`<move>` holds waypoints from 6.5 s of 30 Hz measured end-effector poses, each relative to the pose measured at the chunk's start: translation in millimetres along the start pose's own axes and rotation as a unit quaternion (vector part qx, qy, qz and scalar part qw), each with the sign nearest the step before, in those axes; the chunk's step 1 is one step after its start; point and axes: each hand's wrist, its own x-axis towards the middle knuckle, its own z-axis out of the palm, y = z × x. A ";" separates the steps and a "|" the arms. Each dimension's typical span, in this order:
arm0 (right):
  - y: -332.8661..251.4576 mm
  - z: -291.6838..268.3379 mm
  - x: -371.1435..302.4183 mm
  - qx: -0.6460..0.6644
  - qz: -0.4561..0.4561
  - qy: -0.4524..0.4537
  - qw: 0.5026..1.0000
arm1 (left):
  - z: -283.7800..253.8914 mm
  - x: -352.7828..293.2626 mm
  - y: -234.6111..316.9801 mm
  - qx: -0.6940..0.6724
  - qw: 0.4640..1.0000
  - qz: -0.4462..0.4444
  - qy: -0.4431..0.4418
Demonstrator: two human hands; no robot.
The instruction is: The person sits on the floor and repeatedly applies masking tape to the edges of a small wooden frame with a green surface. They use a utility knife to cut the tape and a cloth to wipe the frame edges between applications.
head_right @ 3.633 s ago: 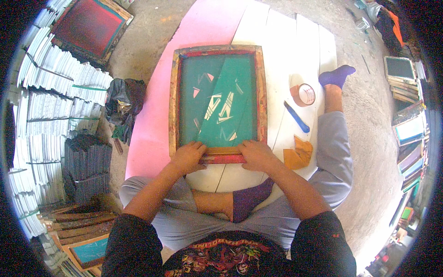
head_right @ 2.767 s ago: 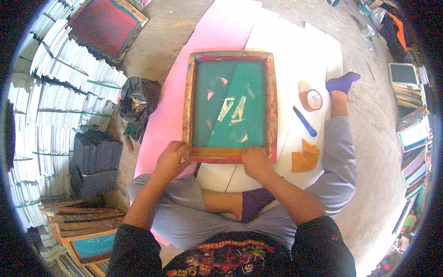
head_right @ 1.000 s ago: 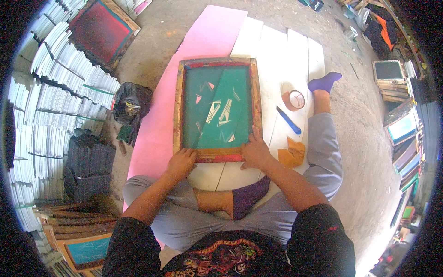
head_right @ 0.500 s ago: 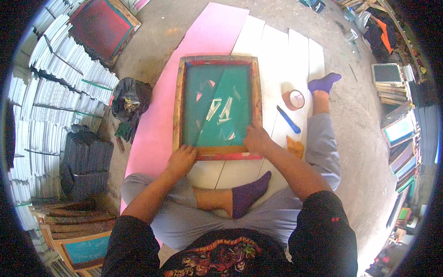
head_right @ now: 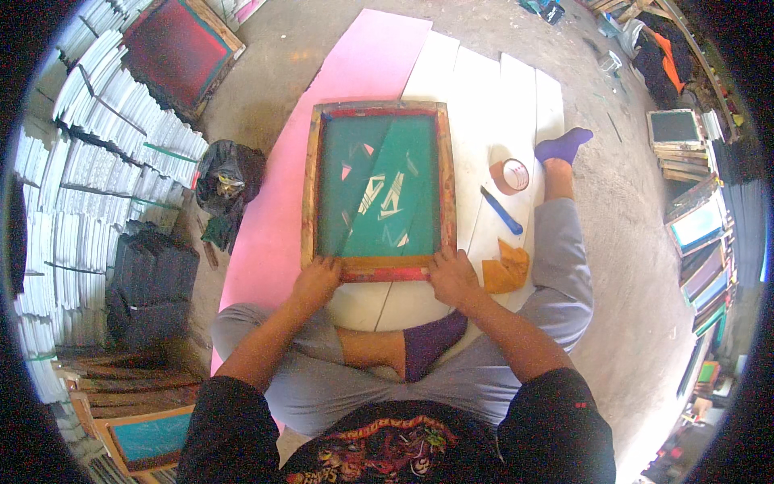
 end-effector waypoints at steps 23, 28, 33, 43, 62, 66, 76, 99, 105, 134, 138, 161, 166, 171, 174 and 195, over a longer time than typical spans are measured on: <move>35.1 -11.4 65.7 -0.099 -0.079 -0.025 0.992 | -3.0 -1.8 -1.0 -0.030 0.999 0.011 0.027; 24.9 -7.7 61.2 -0.096 -0.075 -0.029 0.992 | -12.4 -1.1 2.3 -0.031 0.999 0.009 0.006; 12.5 -16.3 62.1 -0.019 -0.041 -0.049 0.998 | -12.1 -2.6 3.1 -0.036 0.999 -0.002 -0.002; -6.2 -6.2 29.3 -0.003 -0.028 0.052 0.998 | -5.0 -1.1 4.2 0.038 0.999 0.020 -0.011; -116.6 9.0 74.5 0.258 0.003 0.089 0.962 | -23.2 -2.4 -2.1 0.037 0.999 0.004 0.007; -62.9 6.8 49.8 0.224 0.058 0.023 0.973 | -19.4 -12.7 -8.3 0.053 0.997 0.006 0.062; -48.3 -5.1 51.4 0.185 0.030 -0.033 0.982 | -54.5 -32.5 -11.2 0.000 0.986 -0.140 0.095; -161.1 -22.3 147.8 0.579 -0.011 -0.002 0.815 | -39.4 -23.8 -38.5 -0.211 0.953 -0.216 0.002; -152.5 -9.6 147.6 0.584 0.013 -0.021 0.812 | -42.5 -26.0 -34.9 -0.216 0.953 -0.211 0.005; -62.7 26.4 56.7 0.205 -0.011 0.063 0.977 | -8.2 -12.6 -6.4 0.119 0.988 0.043 0.084; -30.3 -0.7 34.3 0.170 0.019 -0.008 0.985 | -10.7 -16.2 -8.0 0.097 0.991 0.031 0.089; 66.1 20.7 79.4 0.342 0.324 0.158 0.868 | -13.2 -14.6 -22.7 0.104 0.986 0.050 0.123; -13.8 3.0 48.8 0.421 0.360 0.215 0.804 | -45.5 -14.5 -73.7 0.162 0.979 -0.012 0.121; -78.6 26.9 54.5 0.485 0.392 0.230 0.747 | -49.0 2.9 -103.0 0.175 0.966 -0.128 0.140; -72.8 32.5 49.2 0.487 0.370 0.182 0.770 | -31.1 4.4 -83.1 0.026 0.943 -0.270 0.193; 83.6 -6.2 86.8 0.257 0.091 0.277 0.921 | -45.3 -8.1 3.0 -0.287 0.864 -0.412 -0.026</move>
